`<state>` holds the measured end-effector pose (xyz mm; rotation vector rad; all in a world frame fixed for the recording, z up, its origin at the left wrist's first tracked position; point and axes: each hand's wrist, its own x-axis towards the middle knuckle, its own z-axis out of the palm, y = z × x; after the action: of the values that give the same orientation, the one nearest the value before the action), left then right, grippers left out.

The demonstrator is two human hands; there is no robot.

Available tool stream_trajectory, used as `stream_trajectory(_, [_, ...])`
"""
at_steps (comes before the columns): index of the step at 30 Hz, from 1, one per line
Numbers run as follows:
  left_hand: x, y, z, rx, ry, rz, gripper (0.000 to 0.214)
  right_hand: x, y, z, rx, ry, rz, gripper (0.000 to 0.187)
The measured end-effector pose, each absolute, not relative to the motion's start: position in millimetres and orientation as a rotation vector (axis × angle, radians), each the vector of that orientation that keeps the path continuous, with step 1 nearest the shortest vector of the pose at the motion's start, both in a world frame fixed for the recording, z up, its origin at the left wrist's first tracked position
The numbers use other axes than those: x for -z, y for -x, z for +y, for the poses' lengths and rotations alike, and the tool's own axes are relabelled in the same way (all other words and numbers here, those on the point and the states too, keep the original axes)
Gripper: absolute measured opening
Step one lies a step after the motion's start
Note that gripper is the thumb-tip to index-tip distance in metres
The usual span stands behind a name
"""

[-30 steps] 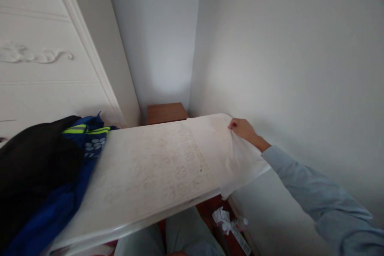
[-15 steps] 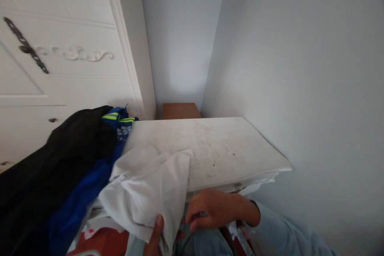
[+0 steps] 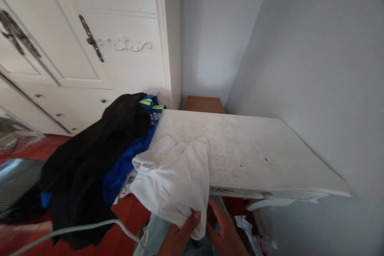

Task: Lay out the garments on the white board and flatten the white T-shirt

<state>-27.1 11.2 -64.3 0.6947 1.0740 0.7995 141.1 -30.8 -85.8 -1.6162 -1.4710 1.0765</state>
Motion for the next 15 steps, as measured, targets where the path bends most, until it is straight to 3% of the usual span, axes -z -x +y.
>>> stream_trajectory(7, [59.1, 40.6, 17.3, -0.523, -1.052, 0.956, 0.067, 64.7, -154.2, -20.7, -1.040, 1.472, -1.508, 0.055])
stream_trajectory(15, [54.7, 37.1, 12.8, -0.638, -0.943, 0.962, 0.061, 65.6, -143.4, -20.0, -1.212, 1.351, -1.186, 0.049])
